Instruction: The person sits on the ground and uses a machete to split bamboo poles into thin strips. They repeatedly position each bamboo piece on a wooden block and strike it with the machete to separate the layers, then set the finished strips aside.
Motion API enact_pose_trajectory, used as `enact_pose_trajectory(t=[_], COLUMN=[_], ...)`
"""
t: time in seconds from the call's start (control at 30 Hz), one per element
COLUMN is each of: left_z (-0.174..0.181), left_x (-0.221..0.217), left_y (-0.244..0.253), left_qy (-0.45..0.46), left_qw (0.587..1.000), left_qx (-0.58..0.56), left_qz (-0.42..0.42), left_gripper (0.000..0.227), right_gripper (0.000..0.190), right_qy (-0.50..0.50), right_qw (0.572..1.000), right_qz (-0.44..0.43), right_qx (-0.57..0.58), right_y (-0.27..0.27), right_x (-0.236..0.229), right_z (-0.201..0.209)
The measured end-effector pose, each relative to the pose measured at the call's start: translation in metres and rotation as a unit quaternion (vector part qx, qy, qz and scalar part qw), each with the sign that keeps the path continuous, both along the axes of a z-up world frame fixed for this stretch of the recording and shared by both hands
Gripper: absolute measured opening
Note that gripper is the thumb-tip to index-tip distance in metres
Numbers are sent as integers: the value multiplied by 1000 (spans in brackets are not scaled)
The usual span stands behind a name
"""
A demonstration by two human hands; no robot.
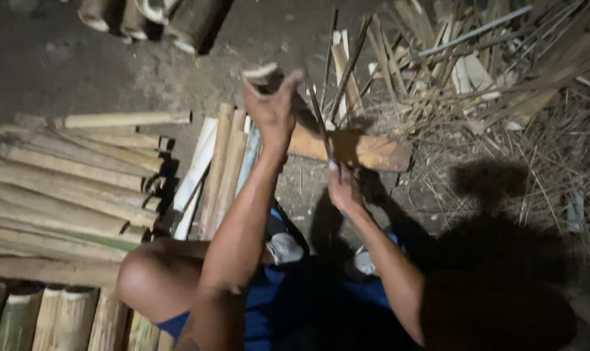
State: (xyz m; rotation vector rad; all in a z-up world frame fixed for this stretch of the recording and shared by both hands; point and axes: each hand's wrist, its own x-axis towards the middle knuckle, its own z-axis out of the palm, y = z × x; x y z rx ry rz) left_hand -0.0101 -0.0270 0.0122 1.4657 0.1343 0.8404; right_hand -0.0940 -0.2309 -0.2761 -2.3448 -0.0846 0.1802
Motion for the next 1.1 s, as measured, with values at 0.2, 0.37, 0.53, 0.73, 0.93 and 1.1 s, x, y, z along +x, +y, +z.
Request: enact_pose_trajectory(t=[0.2,0.37,0.53,0.73,0.93,1.1], left_z=[0,-34,-98,-134,-112,-180], left_x=[0,5,10,-8,-26,-131], left_y=[17,24,21,48,139,152], left_qy=[-3,4,106,230,158,404], left_qw=[995,993,992,955,978,894], left_qx=[-81,-5,-15,133,80,40], left_qz=[53,119,69,-129,111,189], left_gripper=[43,59,48,35,66,66], right_gripper=[53,58,52,55,46,45], right_qy=[-17,47,115,264,243,277], right_qw=[999,995,991,944,941,935], right_qz=[-37,-73,-66,-130,-21,85], right_qx=[9,-49,6,147,236,206], right_y=[28,-2,-20,-22,24,90], right_x=[-5,3,-1,-17,-13,-17], right_z=[2,-18,-28,-17,17,60])
